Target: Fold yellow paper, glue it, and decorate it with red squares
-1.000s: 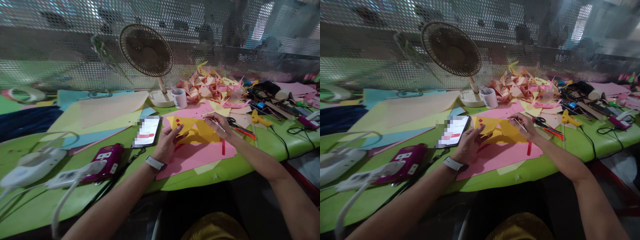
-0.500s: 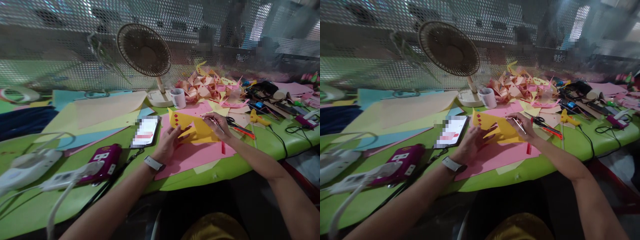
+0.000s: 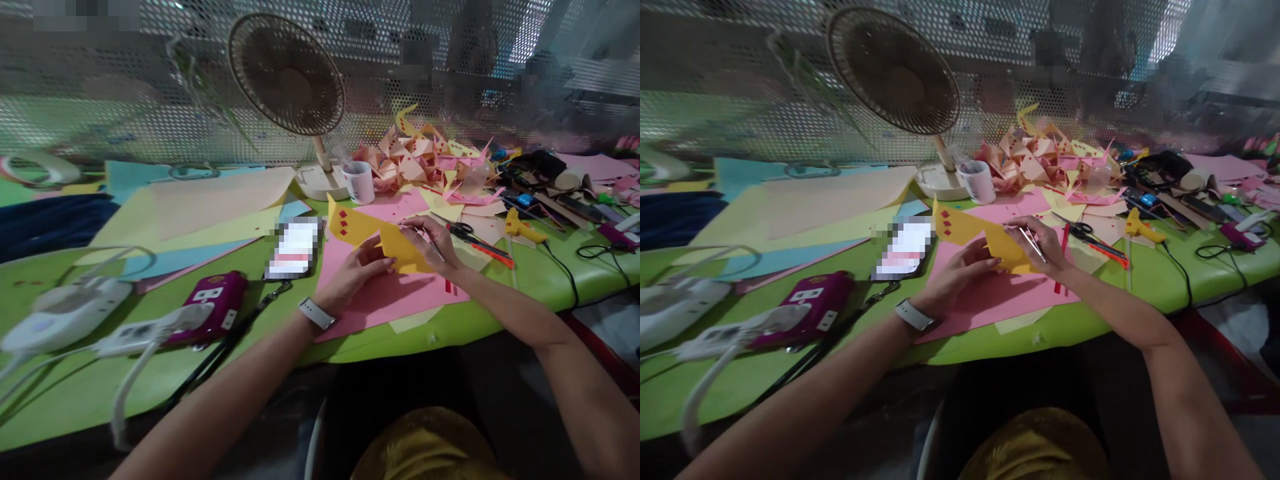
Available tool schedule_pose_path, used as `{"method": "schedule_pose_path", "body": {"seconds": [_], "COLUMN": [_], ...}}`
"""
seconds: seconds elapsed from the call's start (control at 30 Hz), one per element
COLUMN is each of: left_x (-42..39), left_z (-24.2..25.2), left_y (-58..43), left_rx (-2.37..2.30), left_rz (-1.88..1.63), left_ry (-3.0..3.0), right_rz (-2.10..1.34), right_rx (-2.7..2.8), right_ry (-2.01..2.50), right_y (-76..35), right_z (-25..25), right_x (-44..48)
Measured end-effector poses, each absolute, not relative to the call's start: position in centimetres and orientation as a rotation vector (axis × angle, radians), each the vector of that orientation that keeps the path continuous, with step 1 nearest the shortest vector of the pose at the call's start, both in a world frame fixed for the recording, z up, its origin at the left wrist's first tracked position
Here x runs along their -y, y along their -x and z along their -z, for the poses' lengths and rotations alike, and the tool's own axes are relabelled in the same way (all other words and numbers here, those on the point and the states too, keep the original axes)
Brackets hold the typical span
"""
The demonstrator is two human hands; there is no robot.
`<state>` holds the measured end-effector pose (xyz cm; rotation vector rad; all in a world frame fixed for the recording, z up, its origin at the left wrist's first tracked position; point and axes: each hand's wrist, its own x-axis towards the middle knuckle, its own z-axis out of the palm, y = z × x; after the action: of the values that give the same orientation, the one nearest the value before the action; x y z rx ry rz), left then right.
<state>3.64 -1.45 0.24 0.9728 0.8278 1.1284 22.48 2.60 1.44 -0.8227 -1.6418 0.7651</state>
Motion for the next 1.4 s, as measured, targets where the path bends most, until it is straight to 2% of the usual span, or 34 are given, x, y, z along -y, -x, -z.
{"method": "schedule_pose_path", "body": {"seconds": [0.17, 0.3, 0.5, 0.77, 0.97, 1.4], "left_x": [1.6, 1.4, 0.4, 0.3, 0.6, 0.2], "left_z": [0.0, -0.1, -0.3, -0.3, -0.5, -2.5], "left_y": [-3.7, -3.4, -3.0, -3.0, -3.2, -3.1], "left_rx": [-0.880, -0.918, -0.949, -0.954, -0.974, -1.011], "left_rz": [-1.177, -1.318, -1.515, -1.516, -1.462, -1.376], "left_ry": [-1.001, -0.899, -0.759, -0.750, -0.697, -0.673], "right_rz": [-0.786, -0.650, -0.509, -0.313, -0.450, -0.793], "right_rx": [1.739, 1.747, 1.498, 1.260, 1.493, 1.488], "right_ry": [0.761, 0.744, 0.769, 0.827, 0.795, 0.838], "right_y": [-21.8, -22.7, -27.0, -32.1, -29.3, -26.4], "right_z": [-1.3, -1.8, -4.2, -5.6, -4.6, -3.5], "right_x": [-1.6, -2.2, -5.5, -8.8, -7.2, -7.3]}}
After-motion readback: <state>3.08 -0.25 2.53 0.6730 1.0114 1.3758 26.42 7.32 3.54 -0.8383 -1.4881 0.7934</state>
